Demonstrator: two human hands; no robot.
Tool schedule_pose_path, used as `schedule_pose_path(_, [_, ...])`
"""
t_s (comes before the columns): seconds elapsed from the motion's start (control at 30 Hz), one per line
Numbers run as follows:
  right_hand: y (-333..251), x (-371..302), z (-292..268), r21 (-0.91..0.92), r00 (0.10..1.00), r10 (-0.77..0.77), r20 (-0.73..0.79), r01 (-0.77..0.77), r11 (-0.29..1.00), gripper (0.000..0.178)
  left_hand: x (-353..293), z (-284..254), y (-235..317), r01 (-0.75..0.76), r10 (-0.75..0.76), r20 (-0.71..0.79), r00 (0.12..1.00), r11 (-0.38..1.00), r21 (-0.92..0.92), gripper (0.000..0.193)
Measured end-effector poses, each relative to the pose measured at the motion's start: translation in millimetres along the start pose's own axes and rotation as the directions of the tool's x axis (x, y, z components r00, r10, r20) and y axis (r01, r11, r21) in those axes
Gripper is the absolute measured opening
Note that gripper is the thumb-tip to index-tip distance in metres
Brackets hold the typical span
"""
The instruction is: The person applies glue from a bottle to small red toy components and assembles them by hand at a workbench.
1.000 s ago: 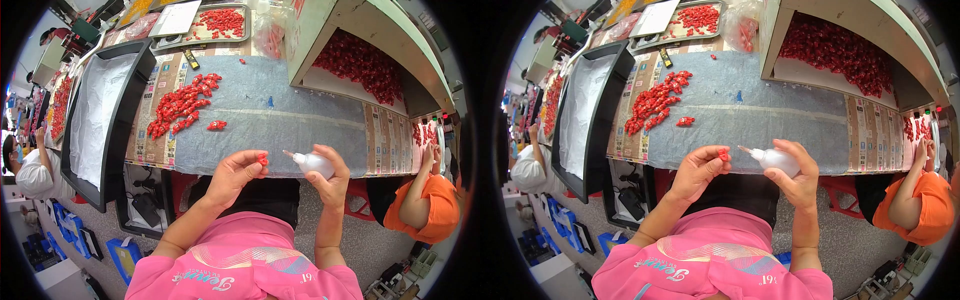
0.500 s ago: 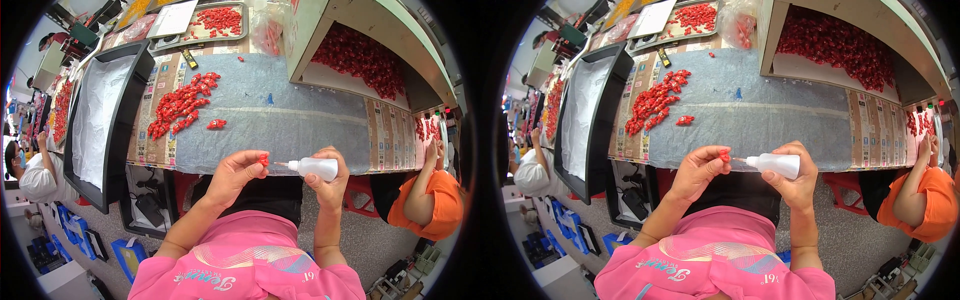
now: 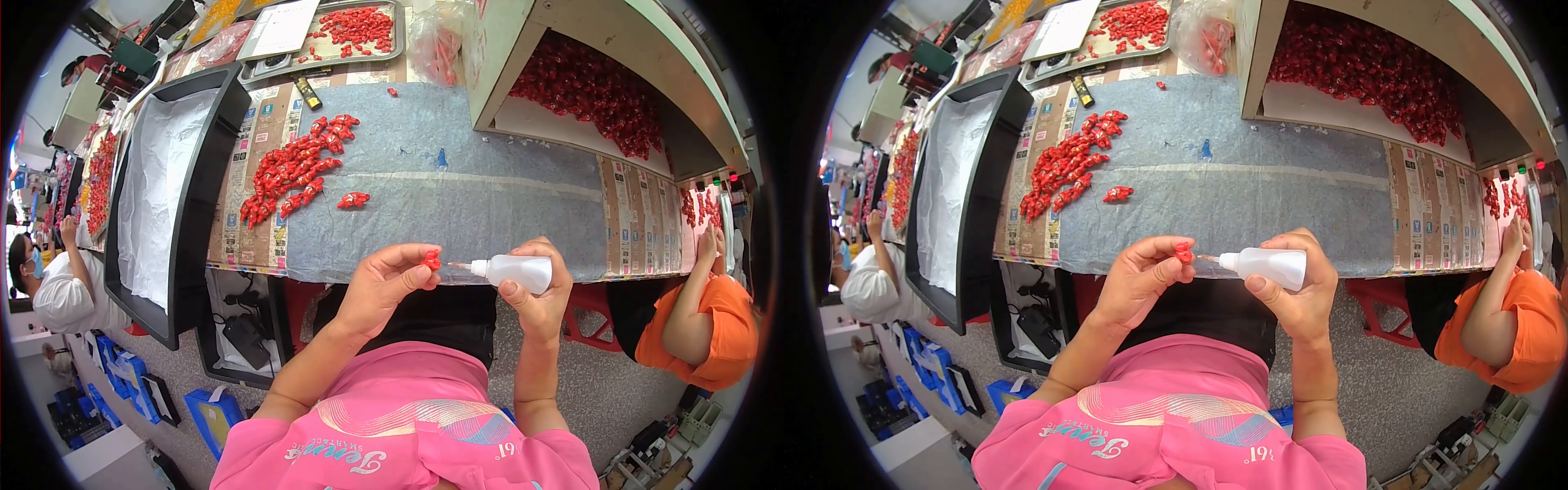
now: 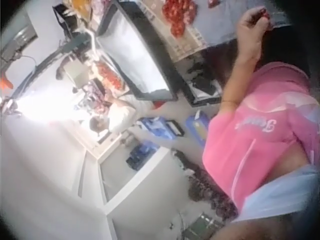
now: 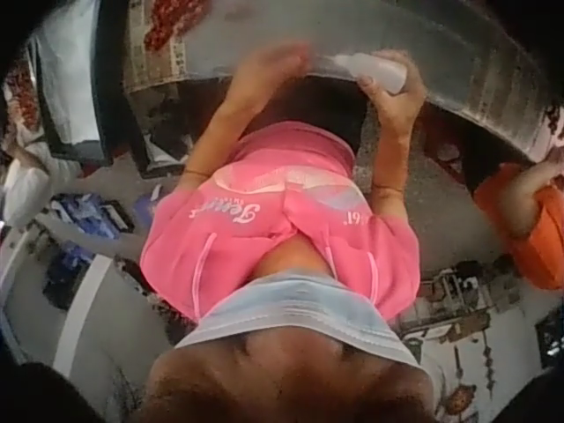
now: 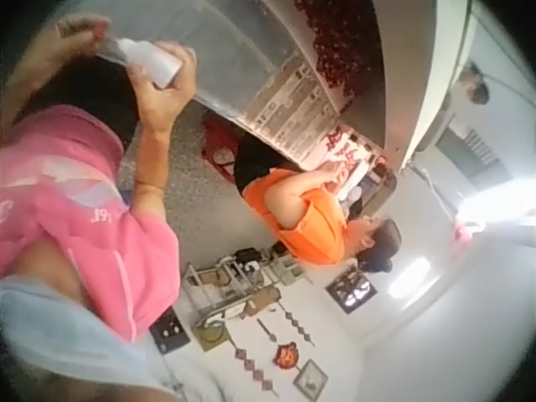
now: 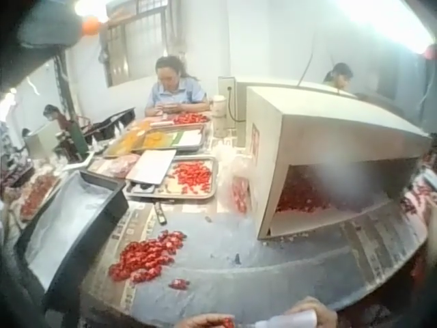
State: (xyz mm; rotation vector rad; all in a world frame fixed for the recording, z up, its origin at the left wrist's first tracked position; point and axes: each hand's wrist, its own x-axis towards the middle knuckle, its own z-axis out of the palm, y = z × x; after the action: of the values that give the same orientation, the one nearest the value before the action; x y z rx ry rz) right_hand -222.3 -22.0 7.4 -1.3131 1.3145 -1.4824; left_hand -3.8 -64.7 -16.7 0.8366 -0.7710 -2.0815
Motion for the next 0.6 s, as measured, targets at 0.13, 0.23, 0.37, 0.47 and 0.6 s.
schedule_pose_path(0.13, [0.2,1.2,-0.2,-0.004,1.0,0.005,0.003,-0.005,1.0,0.04,0.6,-0.6,-0.7,0.003,-0.003,-0.003,1.0,1.0,0.003,0.03])
schedule_pose_path(0.23, [0.0,1.4,-0.3,-0.024,1.0,-0.011,0.006,0.011,1.0,0.04,0.2,-0.3,-0.9,-0.002,0.002,0.004,1.0,1.0,-0.002,0.03])
schedule_pose_path(0.37, [0.1,1.5,-0.9,-0.021,1.0,-0.009,0.007,0.009,1.0,0.04,1.1,-0.1,-0.6,0.001,-0.001,0.001,1.0,1.0,0.004,0.029])
schedule_pose_path(0.47, [0.7,0.9,-1.6,-0.012,1.0,-0.01,-0.007,0.01,1.0,0.04,1.2,-0.3,-0.7,0.001,-0.001,0.0,1.0,1.0,0.007,0.029])
schedule_pose_path(0.6, [0.4,-0.4,-2.4,-0.013,1.0,-0.012,0.012,0.012,1.0,0.039,0.8,-0.2,-1.2,0.001,-0.001,-0.005,1.0,1.0,0.004,0.029])
